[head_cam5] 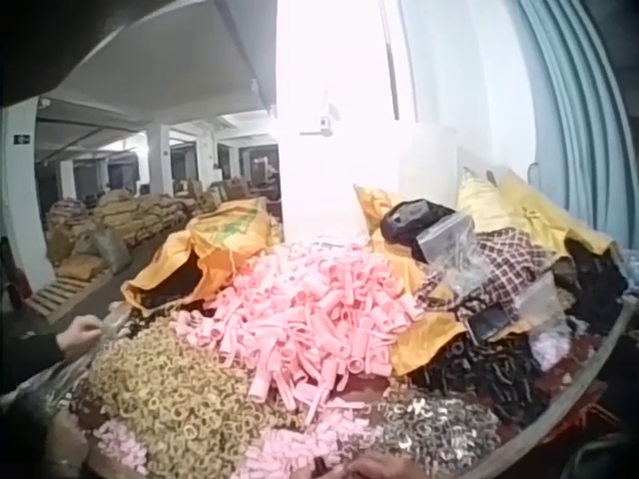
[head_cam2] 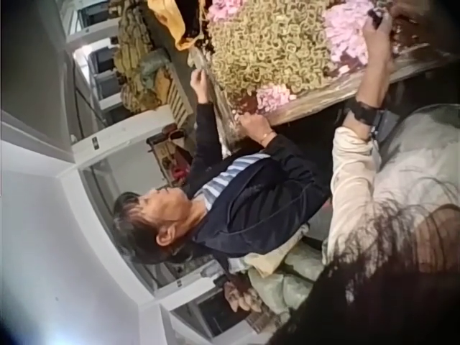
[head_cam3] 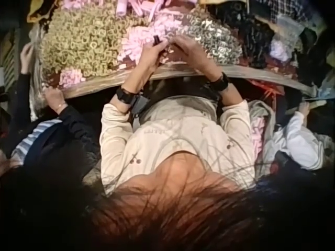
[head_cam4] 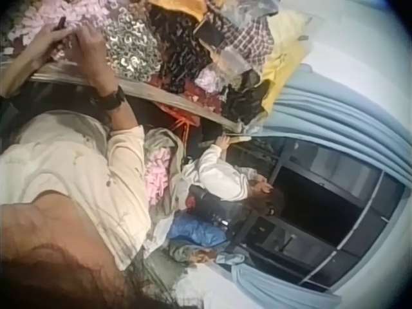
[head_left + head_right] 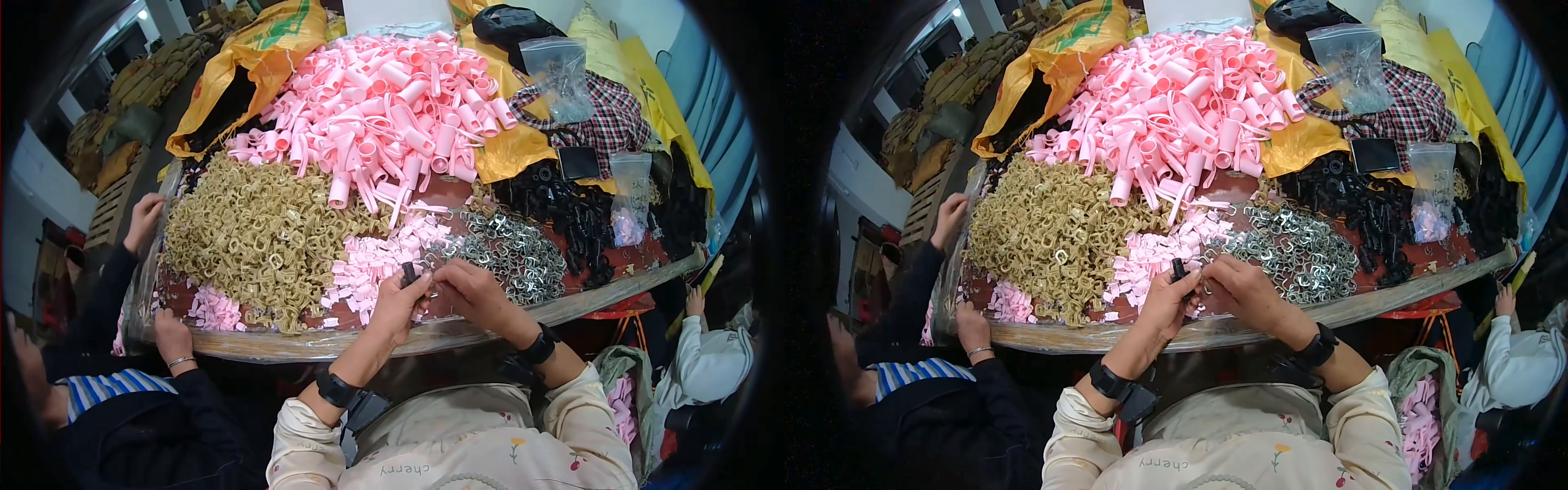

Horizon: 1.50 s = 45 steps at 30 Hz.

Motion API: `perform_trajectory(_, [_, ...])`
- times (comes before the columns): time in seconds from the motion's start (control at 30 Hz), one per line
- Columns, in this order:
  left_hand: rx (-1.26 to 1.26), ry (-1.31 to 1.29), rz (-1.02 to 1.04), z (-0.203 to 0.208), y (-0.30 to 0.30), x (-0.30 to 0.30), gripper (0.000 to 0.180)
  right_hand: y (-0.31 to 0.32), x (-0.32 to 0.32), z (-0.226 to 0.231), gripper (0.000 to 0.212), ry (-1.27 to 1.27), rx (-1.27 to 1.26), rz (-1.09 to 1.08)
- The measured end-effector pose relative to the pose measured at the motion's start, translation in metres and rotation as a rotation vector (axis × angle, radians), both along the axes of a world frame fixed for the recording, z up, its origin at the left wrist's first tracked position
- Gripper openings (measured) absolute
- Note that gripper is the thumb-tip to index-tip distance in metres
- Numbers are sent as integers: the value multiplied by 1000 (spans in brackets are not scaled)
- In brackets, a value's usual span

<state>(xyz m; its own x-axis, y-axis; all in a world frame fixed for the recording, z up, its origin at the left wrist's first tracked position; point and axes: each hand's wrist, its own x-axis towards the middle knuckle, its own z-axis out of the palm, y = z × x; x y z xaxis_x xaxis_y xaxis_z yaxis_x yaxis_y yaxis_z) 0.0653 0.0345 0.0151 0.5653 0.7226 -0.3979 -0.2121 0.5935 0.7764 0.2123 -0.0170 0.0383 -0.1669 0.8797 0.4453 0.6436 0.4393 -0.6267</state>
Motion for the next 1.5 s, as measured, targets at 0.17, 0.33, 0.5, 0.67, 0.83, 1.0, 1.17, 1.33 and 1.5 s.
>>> perform_trajectory(0.17, [-28,-30,-56,-2,-2,0,12,-9,-1,3,5,-30,44,-22])
perform_trajectory(0.33, [-167,-154,-122,8,-8,-2,14,-12,3,1,6,50,-54,-25])
perform_trajectory(0.5, [-232,-366,-180,6,-7,-10,20,-12,7,10,9,6,-4,-6])
perform_trajectory(0.67, [-142,-404,-208,-8,-8,-16,24,-14,4,12,10,-150,94,-20])
perform_trajectory(0.83, [-128,-347,-194,-13,-10,-18,27,-11,-3,16,9,-289,103,-9])
perform_trajectory(1.0, [-91,-253,-203,-12,-14,-18,28,-8,-3,12,8,-295,41,55])
perform_trajectory(1.17, [-37,-152,-230,-9,-24,-15,28,-9,-2,9,8,-310,-3,65])
perform_trajectory(1.33, [-44,-112,-272,-4,-27,-15,26,-12,-2,8,10,-317,-14,53])
perform_trajectory(1.5, [-159,-198,-228,-8,-21,-16,25,-7,4,3,10,-167,-15,86])
